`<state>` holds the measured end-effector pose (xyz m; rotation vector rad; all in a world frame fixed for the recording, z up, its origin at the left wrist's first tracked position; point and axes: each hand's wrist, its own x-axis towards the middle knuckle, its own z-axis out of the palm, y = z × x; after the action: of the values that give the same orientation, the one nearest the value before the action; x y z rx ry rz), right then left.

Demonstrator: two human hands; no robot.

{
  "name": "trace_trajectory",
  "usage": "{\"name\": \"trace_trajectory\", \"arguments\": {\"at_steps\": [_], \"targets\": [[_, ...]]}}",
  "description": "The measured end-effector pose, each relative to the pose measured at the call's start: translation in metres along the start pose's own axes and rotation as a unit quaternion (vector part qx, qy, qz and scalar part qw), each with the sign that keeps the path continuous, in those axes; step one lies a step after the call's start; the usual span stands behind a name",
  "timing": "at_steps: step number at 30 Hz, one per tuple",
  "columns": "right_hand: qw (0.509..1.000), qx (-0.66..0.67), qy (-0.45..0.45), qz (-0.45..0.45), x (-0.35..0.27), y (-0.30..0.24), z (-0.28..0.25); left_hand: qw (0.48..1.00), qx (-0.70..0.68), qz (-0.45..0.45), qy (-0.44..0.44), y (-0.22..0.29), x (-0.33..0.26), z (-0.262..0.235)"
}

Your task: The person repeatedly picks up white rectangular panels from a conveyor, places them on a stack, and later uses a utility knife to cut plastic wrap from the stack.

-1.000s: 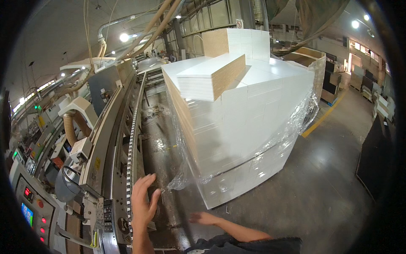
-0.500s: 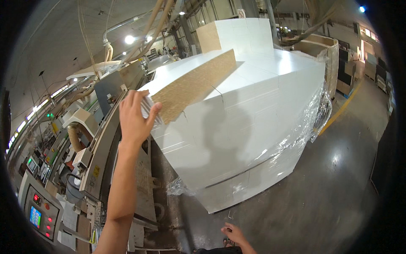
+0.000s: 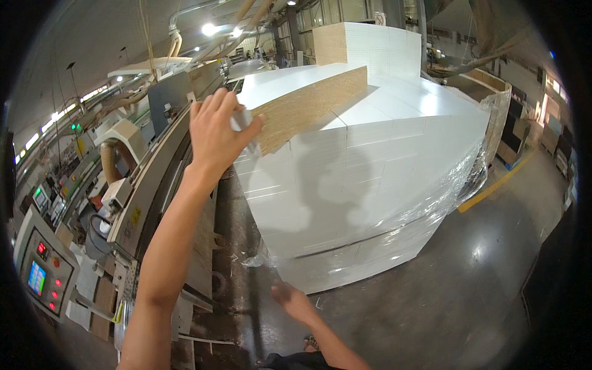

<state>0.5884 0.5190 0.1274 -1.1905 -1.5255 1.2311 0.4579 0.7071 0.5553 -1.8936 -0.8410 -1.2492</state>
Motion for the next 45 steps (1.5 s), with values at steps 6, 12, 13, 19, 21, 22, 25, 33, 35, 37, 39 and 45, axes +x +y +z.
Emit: {"name": "trace_trajectory", "arguments": {"at_steps": [6,12,13,19,21,22,25,33,35,37,39,45], "targets": [[0.997,0.051,-0.055,-0.025,-0.003,-0.089,0.037,1.000,-0.011,-0.011,-0.028,-0.019,0.008,-0.008],[0.999,0.045,-0.029,-0.001,-0.047,-0.093,0.038,0.990,-0.036,-0.030,-0.136,-0.059,0.005,-0.015],[0.998,0.050,-0.025,0.011,-0.051,-0.090,0.035,0.993,-0.041,0.011,-0.112,-0.065,-0.001,-0.016],[0.994,0.097,-0.056,0.015,-0.043,-0.112,0.038,0.990,0.034,0.136,-0.029,-0.082,-0.020,-0.042],[0.990,0.125,-0.056,-0.017,-0.036,-0.133,0.031,0.988,0.057,0.144,-0.007,-0.073,-0.025,-0.061],[0.988,0.140,-0.060,-0.035,-0.031,-0.147,0.028,0.989,0.058,0.136,0.001,-0.072,-0.031,-0.077],[0.970,0.211,-0.081,-0.090,-0.016,-0.200,-0.008,0.990,0.061,0.123,0.041,-0.054,-0.053,-0.140],[0.874,0.409,-0.139,-0.224,0.102,-0.337,0.027,0.989,0.093,-0.086,0.080,-0.080,-0.188,-0.365],[0.841,0.473,-0.153,-0.217,0.126,-0.346,0.049,0.977,0.069,-0.201,0.036,-0.070,-0.231,-0.411],[0.860,0.471,-0.075,-0.181,0.104,-0.372,0.090,0.959,0.081,-0.268,-0.041,-0.053,-0.277,-0.457],[0.879,0.442,-0.067,-0.166,0.078,-0.357,0.139,0.888,-0.065,-0.455,-0.012,-0.021,-0.338,-0.495],[0.908,0.369,-0.201,-0.003,0.033,-0.188,0.252,0.619,-0.208,-0.734,0.190,0.077,-0.505,-0.530]]}}
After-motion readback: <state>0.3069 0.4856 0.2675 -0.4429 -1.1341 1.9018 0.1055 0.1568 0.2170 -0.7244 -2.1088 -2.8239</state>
